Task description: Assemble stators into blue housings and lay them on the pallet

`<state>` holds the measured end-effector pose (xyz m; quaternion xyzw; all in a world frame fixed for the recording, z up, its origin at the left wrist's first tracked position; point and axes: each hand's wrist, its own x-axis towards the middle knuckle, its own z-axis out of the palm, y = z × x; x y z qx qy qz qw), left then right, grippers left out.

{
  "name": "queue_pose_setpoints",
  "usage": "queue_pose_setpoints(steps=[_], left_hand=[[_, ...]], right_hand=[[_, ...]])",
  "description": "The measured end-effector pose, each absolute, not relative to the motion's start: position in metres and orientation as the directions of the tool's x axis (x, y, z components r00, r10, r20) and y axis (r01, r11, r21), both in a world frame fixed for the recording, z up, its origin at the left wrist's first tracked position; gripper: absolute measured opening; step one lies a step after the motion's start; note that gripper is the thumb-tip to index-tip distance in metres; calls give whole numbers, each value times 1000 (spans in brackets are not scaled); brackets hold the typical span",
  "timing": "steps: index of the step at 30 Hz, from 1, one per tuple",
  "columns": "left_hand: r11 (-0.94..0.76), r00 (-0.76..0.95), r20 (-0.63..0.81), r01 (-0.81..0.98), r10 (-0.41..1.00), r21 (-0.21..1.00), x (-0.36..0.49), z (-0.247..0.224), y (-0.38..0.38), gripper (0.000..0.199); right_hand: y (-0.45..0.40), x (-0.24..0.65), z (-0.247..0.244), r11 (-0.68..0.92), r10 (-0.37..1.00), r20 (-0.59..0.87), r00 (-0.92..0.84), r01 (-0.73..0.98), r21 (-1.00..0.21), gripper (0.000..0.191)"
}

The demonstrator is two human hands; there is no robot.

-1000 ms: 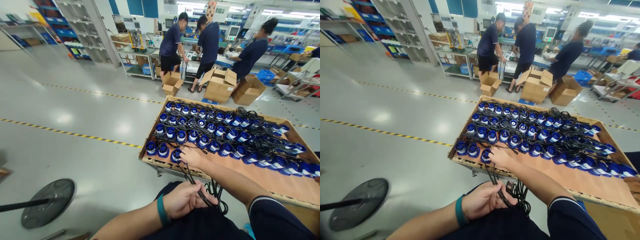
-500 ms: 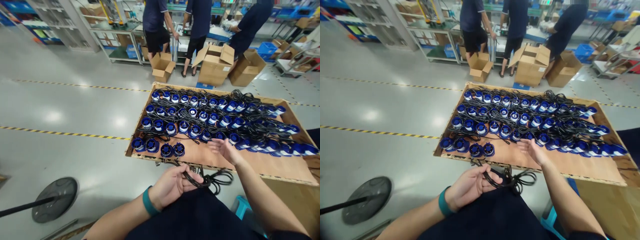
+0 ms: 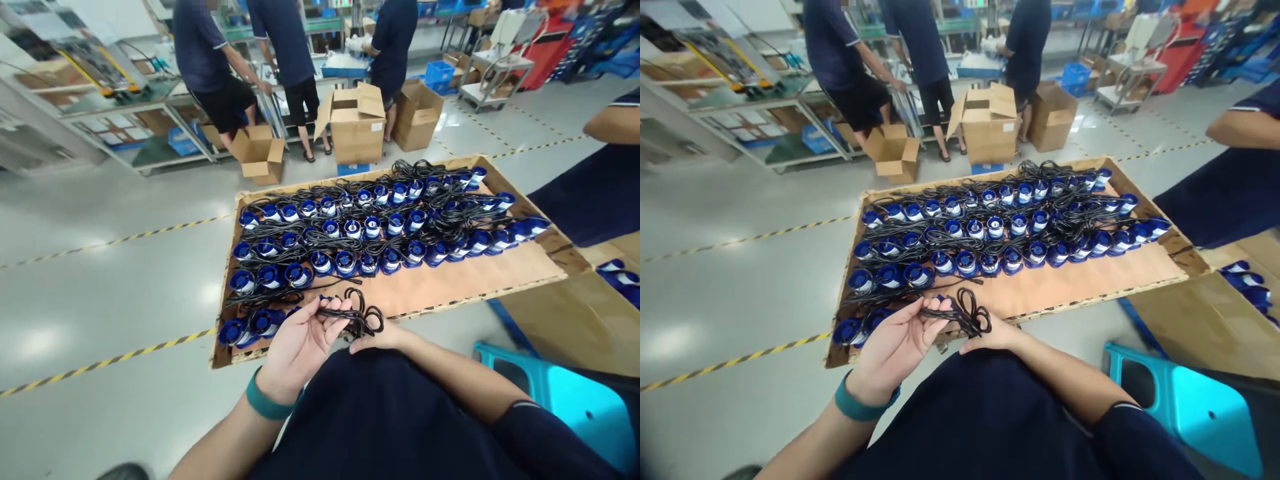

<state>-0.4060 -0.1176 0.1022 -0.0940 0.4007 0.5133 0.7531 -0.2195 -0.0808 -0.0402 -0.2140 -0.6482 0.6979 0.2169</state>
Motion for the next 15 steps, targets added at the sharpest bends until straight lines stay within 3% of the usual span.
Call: queue_pose_setpoints(steps=[3, 5, 9, 12, 15], left_hand=[[374, 74, -655, -866, 752, 331, -415, 97, -101, 31], [323, 27, -638, -878, 770, 353, -425, 90, -88, 33], [286, -50, -658, -874, 751, 393, -445, 71, -70, 40], [315, -31, -640, -852, 768, 419, -451, 59, -77, 47], [419, 84, -563, -759, 822, 499, -445, 51, -111, 64]], right_hand=[[-79, -219, -41, -31, 594, -141, -792, 153, -988, 47], [-77, -213, -38, -39, 590, -195, -784, 213, -976, 36], [-61, -193, -10, -84, 517, -261, -815, 255, -963, 32], [-41, -178, 21, -222, 392, -383, -836, 318, -922, 35], [-23, -169, 50, -404, 439, -463, -770, 291, -867, 44]])
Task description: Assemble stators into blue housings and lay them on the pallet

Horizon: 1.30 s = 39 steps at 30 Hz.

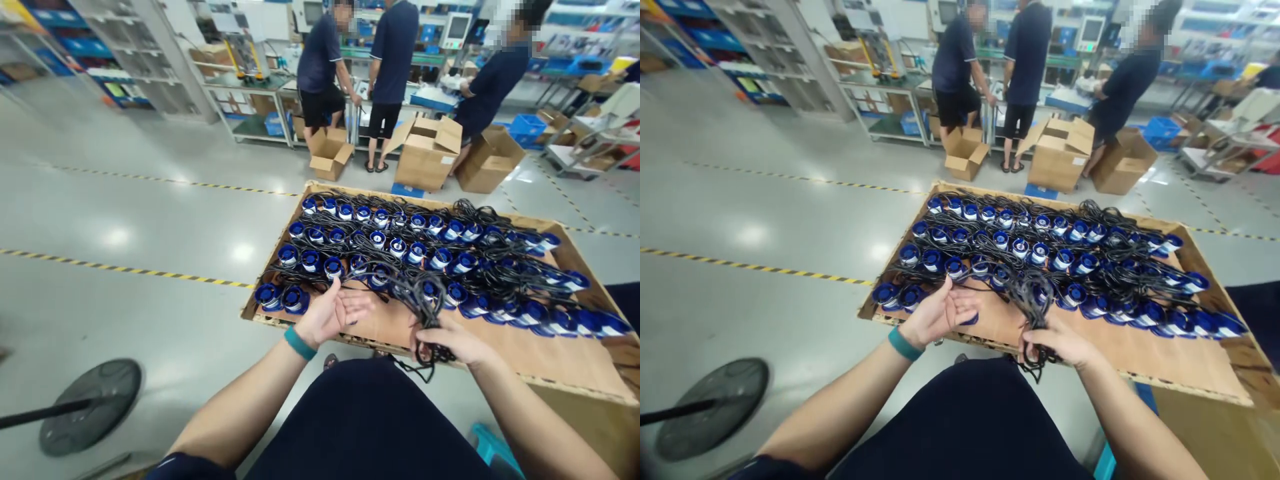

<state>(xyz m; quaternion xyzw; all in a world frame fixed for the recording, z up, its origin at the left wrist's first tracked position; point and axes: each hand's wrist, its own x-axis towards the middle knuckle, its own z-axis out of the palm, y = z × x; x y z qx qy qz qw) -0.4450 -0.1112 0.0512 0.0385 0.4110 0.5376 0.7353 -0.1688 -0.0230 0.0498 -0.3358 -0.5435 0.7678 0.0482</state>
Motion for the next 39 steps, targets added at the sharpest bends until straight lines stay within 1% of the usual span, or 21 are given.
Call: queue_pose_setpoints(steps=[1, 3, 5, 6, 8, 9, 11, 13, 14, 17, 19, 21, 23, 25, 27, 30, 32, 34, 35, 37, 39], left_hand=[[436, 98, -526, -695, 845, 572, -441, 49, -128, 68], [379, 16, -421, -467, 907, 799, -433, 43, -164, 65], [198, -140, -204, -55, 969, 979, -428, 32, -195, 52], [99, -202, -60, 185, 978, 978, -428, 24, -206, 44], [7, -269, 185, 584, 945, 812, -429, 4, -214, 41], [23, -288, 263, 713, 921, 701, -431, -7, -211, 50], [138, -341, 323, 845, 883, 516, -432, -29, -195, 75], [246, -391, 308, 875, 868, 417, -433, -48, -174, 90], [277, -409, 295, 874, 864, 399, -433, -56, -163, 89], [266, -405, 292, 869, 866, 418, -439, -71, -144, 65], [196, -359, 308, 870, 881, 452, -446, -74, -142, 53], [134, -312, 320, 870, 895, 474, -453, -75, -144, 51], [110, -288, 324, 875, 901, 471, -458, -74, -147, 51], [101, -271, 335, 889, 902, 446, -459, -75, -150, 54], [99, -266, 359, 902, 895, 421, -457, -79, -152, 59], [146, -332, 415, 896, 847, 419, -453, -88, -155, 73], [178, -376, 469, 893, 799, 413, -451, -94, -157, 83], [168, -349, 507, 914, 788, 368, -451, -99, -160, 83], [152, -315, 509, 930, 801, 336, -451, -100, -161, 78], [123, -256, 487, 949, 835, 289, -451, -100, -161, 69], [118, -245, 466, 951, 850, 284, -450, -98, -160, 65]], right_hand=[[-17, -168, 58, -448, 498, -479, -723, 258, -856, 46], [-5, -168, 71, -506, 596, -508, -622, 200, -839, 47], [6, -171, 80, -554, 632, -551, -545, 179, -813, 47], [10, -173, 83, -571, 642, -569, -514, 175, -802, 47], [18, -178, 86, -581, 659, -589, -468, 180, -794, 48], [20, -181, 88, -571, 668, -587, -458, 190, -799, 50], [24, -186, 91, -510, 686, -556, -469, 235, -827, 54], [26, -191, 98, -382, 686, -504, -525, 330, -863, 56], [27, -195, 103, -287, 672, -475, -568, 391, -874, 56], [30, -215, 117, 101, 544, -381, -748, 509, -855, 47], [32, -240, 121, 348, 394, -299, -869, 442, -827, 37], [34, -275, 116, 523, 293, -193, -936, 326, -787, 33], [36, -313, 102, 653, 349, -94, -932, 314, -689, 39], [41, -349, 84, 716, 510, -13, -860, 433, -547, 44], [48, -374, 69, 696, 652, 55, -756, 569, -438, 46], [59, -390, 53, 642, 750, 141, -646, 661, -390, 49], [63, -394, 48, 643, 754, 182, -631, 653, -399, 49], [62, -399, 46, 707, 686, 190, -703, 582, -401, 51], [59, -402, 45, 761, 612, 167, -773, 518, -391, 52], [49, -412, 42, 858, 409, 52, -911, 365, -362, 55], [36, -423, 37, 902, 222, -107, -969, 246, -355, 55]])
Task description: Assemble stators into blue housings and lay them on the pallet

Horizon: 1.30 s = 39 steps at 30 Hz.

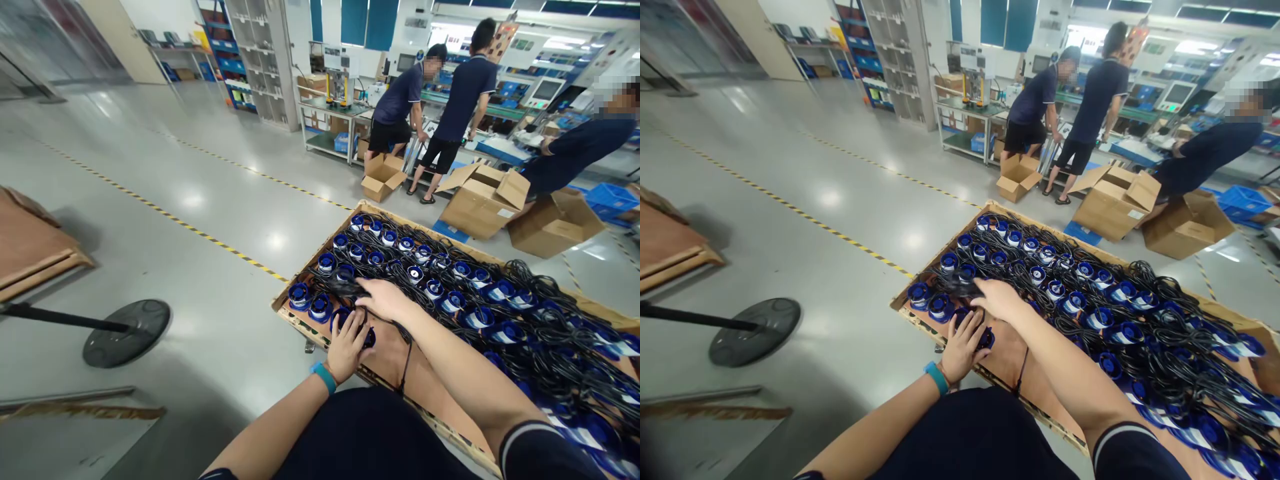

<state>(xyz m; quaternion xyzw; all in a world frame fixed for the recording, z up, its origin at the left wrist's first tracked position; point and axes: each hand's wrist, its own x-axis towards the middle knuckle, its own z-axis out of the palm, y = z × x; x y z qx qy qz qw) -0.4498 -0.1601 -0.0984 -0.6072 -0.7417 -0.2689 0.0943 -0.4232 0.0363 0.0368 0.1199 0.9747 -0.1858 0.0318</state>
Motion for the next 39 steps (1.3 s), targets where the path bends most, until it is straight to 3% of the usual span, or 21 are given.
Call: queue_pose_setpoints(steps=[3, 10, 14, 20, 22, 26, 27, 29, 33, 36, 39], left_hand=[[133, -268, 445, 941, 855, 312, -449, -94, -157, 63], [136, -283, 404, 926, 870, 353, -448, -88, -154, 59], [156, -295, 413, 928, 862, 337, -445, -89, -153, 57], [174, -289, 397, 938, 871, 299, -439, -90, -148, 54], [171, -284, 405, 941, 869, 292, -438, -91, -146, 54], [157, -265, 401, 947, 877, 281, -440, -93, -144, 54], [151, -258, 412, 950, 874, 274, -441, -93, -145, 56], [141, -247, 449, 956, 859, 256, -444, -92, -146, 65], [98, -187, 453, 972, 872, 212, -454, -82, -141, 92], [20, -78, 323, 983, 943, 181, -464, -72, -125, 105], [-43, 11, 188, 985, 982, 169, -470, -67, -108, 103]], right_hand=[[20, -436, 25, 905, 149, -222, -963, 224, -362, 56], [-2, -437, 5, 895, 369, -262, -892, 417, -159, 34], [-14, -440, 2, 909, 380, -251, -890, 410, -78, 45], [-8, -444, 6, 900, 386, -246, -889, 422, -109, 59], [-2, -423, 8, 897, 393, -168, -904, 418, -146, 59], [-11, -332, -10, 827, 516, 150, -843, 445, -344, 34], [-16, -304, -21, 782, 570, 141, -810, 481, -397, 34], [-28, -255, -45, 702, 625, -24, -781, 575, -419, 31], [-37, -207, -84, 605, 667, -349, -659, 751, -263, 50], [-23, -203, -90, 615, 689, -362, -627, 771, -165, 41], [-1, -197, -83, 584, 740, -315, -594, 800, -138, 39]])
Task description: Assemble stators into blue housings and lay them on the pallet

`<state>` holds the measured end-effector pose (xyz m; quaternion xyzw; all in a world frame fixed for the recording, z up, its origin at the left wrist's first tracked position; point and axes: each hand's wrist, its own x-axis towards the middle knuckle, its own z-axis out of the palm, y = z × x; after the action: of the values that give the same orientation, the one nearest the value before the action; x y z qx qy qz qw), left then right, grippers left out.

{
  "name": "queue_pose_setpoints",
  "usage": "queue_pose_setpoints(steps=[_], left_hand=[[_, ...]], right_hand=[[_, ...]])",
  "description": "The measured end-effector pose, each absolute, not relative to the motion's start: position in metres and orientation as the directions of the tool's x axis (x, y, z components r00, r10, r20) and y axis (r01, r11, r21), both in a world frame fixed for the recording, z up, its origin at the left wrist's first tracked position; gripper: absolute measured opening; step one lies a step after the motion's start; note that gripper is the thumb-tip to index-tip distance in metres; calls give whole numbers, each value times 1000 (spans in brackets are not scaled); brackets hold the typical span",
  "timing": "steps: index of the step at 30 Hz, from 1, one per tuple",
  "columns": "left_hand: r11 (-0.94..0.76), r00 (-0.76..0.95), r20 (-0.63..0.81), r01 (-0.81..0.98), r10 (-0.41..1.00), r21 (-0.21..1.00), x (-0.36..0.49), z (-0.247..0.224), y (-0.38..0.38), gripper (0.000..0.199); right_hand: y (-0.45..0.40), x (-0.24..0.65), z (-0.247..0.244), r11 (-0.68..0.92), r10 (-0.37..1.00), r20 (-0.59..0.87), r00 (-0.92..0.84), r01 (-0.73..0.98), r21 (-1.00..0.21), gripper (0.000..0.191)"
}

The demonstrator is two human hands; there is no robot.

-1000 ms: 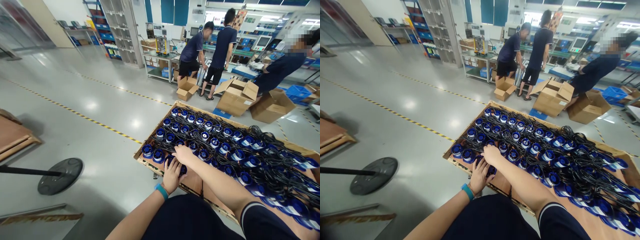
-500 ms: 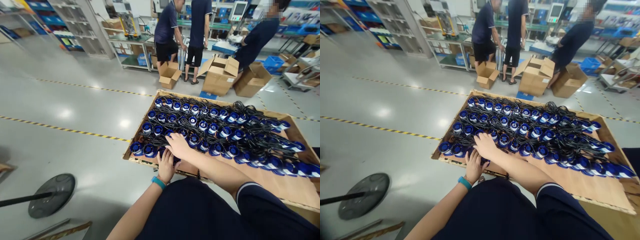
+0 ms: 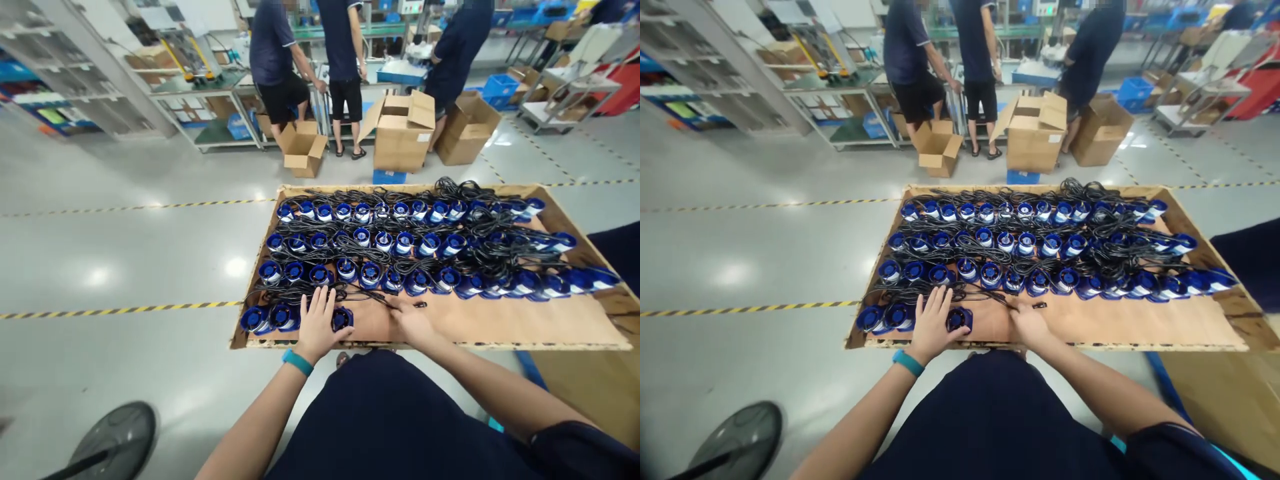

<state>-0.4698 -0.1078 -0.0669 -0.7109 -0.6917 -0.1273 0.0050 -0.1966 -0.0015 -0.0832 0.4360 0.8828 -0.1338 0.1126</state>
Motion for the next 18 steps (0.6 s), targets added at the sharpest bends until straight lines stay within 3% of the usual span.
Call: queue_pose_setpoints(steps=[8, 15, 18], left_hand=[[-55, 50, 30, 980, 998, 191, -470, -67, -94, 101], [-145, 121, 158, 977, 980, 157, -459, -67, -95, 84], [-216, 175, 187, 948, 967, 232, -458, -72, -102, 84]], right_hand=[[-4, -190, -91, 428, 890, -123, -439, 897, -108, 45], [-38, -185, -105, 357, 932, 55, -359, 875, -327, 36], [-77, -151, -112, 292, 956, 132, -261, 865, -407, 35]])
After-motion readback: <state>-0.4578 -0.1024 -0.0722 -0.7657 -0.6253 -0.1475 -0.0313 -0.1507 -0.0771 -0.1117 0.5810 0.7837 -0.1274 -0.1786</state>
